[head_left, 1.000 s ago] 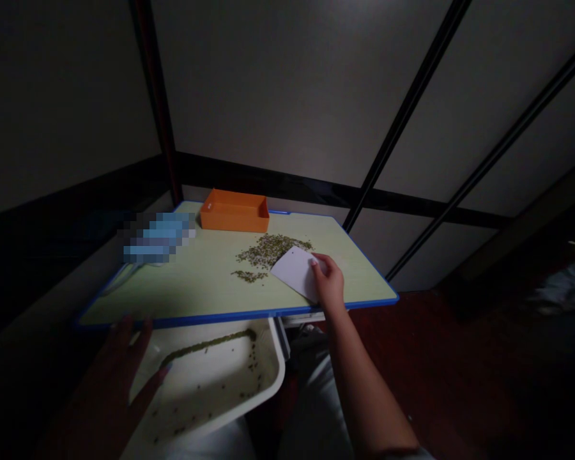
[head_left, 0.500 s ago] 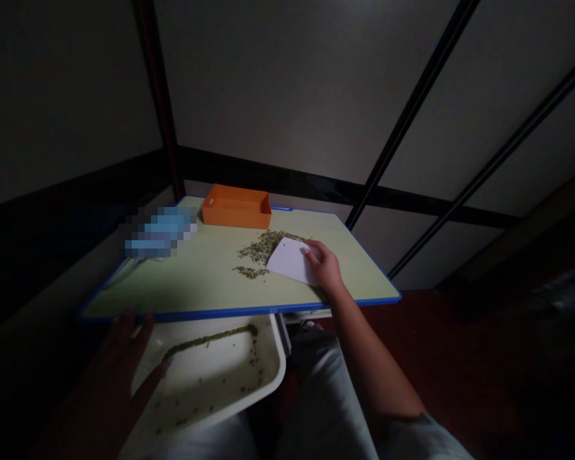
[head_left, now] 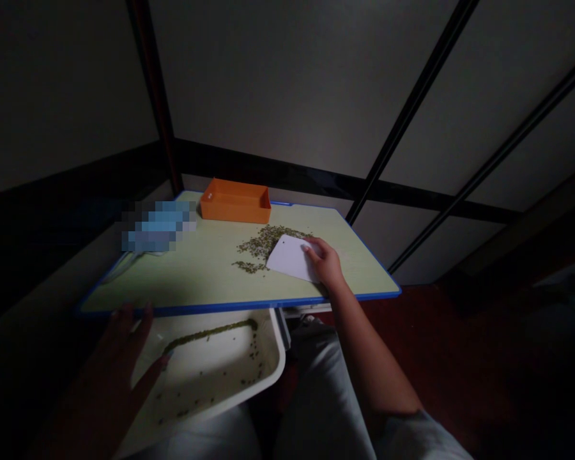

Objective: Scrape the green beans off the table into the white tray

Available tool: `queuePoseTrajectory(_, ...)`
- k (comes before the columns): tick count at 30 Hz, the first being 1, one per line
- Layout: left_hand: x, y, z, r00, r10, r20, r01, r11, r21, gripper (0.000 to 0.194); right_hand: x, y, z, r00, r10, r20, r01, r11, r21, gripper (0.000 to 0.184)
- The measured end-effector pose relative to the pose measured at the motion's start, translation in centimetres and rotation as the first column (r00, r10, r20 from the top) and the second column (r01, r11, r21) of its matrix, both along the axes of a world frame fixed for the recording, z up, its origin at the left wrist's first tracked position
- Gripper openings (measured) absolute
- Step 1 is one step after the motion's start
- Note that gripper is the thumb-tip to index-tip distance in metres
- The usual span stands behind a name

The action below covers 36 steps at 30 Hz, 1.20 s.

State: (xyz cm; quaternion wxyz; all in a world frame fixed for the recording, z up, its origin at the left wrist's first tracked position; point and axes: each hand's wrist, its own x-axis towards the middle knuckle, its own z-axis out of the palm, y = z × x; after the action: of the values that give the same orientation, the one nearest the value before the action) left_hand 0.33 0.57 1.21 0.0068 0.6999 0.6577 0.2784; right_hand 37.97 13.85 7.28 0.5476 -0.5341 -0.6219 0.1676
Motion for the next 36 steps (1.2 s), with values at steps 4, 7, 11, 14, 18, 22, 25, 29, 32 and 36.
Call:
queuePoseTrajectory(4, 0.1, -0.1, 0.3, 1.0, 0.008, -0.002, -0.008, 1.0, -0.018, 0.079, 0.0, -0.3, 0.0, 1.0, -0.003, -0.019, 0.003, 1.0, 0.003, 0.03)
queuePoseTrajectory(7, 0.0, -0.1, 0.2, 1.0, 0.002, -0.016, -0.002, 1.0, -0.016, 0.078, 0.1, -0.4, 0.0, 0.999, -0.003, -0.051, 0.003, 1.0, -0.003, 0.03)
queuePoseTrajectory(11, -0.2, 0.0, 0.0, 1.0, -0.002, -0.03, 0.002, 1.0, -0.011, 0.079, 0.1, -0.5, -0.1, 0.997, 0.011, -0.079, -0.011, 1.0, 0.0, 0.029)
queuePoseTrajectory(14, -0.2, 0.0, -0.1, 0.999, -0.004, -0.043, 0.003, 1.0, -0.024, 0.079, 0.1, -0.6, -0.1, 0.996, 0.019, -0.093, -0.019, 1.0, -0.001, 0.028)
queuePoseTrajectory(18, -0.2, 0.0, -0.1, 0.998, -0.016, -0.053, 0.015, 1.0, -0.016, 0.077, 0.1, -0.8, 0.1, 0.995, 0.028, -0.097, -0.028, 1.0, 0.008, 0.027)
queuePoseTrajectory(22, -0.4, 0.0, -0.4, 0.998, -0.023, -0.057, 0.023, 1.0, -0.001, 0.075, 0.1, -0.9, 0.2, 0.994, 0.044, -0.099, -0.043, 0.999, 0.008, 0.027)
queuePoseTrajectory(25, -0.5, -0.1, -0.5, 0.998, -0.022, -0.058, 0.022, 1.0, -0.012, 0.074, 0.1, -0.9, 0.1, 0.993, 0.061, -0.099, -0.06, 0.998, 0.007, 0.027)
queuePoseTrajectory(29, -0.4, 0.0, -0.3, 0.998, -0.013, -0.054, 0.011, 0.999, -0.038, 0.074, 0.0, -1.0, 0.1, 0.989, 0.093, -0.112, -0.093, 0.996, 0.007, 0.028)
queuePoseTrajectory(32, -0.2, -0.1, -0.1, 0.999, -0.002, -0.047, 0.0, 0.999, -0.038, 0.073, 0.0, -1.0, 0.1, 0.982, 0.098, -0.159, -0.096, 0.995, 0.021, 0.029)
queuePoseTrajectory(36, -0.2, -0.2, -0.1, 0.999, 0.0, -0.035, -0.002, 0.999, -0.043, 0.075, 0.2, -1.1, 0.0, 0.965, 0.092, -0.245, -0.085, 0.996, 0.039, 0.028)
